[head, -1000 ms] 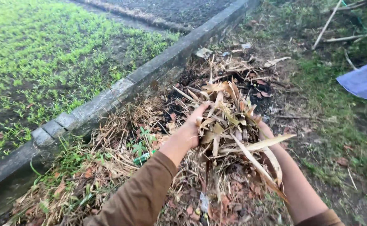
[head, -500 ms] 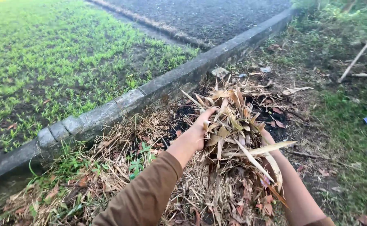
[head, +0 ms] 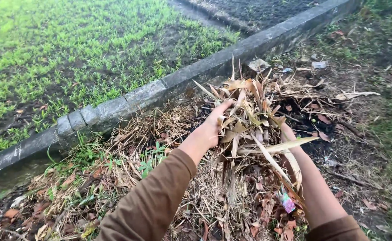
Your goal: Sweeping and picking up dry leaves from the ground in an outdoor garden area.
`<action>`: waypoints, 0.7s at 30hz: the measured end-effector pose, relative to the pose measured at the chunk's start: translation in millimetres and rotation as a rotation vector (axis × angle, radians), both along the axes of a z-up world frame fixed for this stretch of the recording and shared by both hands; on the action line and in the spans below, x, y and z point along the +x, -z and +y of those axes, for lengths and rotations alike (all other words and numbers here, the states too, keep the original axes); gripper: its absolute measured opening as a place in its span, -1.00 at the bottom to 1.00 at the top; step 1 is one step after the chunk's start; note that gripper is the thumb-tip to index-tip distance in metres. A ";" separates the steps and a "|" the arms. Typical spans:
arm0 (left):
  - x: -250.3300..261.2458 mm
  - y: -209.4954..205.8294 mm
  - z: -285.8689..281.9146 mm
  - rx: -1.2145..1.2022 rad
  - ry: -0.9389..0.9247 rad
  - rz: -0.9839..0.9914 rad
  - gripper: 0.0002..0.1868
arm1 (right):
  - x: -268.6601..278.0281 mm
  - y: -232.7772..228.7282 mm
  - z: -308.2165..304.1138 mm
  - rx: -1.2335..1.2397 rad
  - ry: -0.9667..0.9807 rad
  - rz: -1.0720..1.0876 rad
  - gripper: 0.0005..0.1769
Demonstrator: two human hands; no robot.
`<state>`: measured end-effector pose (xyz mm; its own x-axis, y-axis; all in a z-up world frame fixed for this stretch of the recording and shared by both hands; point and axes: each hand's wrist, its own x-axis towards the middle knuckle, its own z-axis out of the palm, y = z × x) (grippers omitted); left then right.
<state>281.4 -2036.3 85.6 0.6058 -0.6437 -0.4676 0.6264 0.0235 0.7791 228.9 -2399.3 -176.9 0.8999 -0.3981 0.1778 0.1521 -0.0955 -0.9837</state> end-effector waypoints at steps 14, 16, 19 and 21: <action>32.8 4.4 -16.1 0.022 -0.178 0.196 -0.20 | -57.0 -256.7 146.1 0.442 0.315 0.732 -0.13; 39.7 31.2 -11.7 0.081 -0.175 0.115 -0.07 | -59.1 -225.7 124.6 0.563 0.297 0.744 -0.05; 46.1 58.6 -1.9 0.124 -0.154 0.063 0.09 | -57.7 -191.8 109.6 0.731 0.257 0.746 0.04; 45.1 63.6 3.4 0.108 -0.136 0.095 0.09 | -57.3 -179.8 107.3 0.777 0.238 0.740 0.05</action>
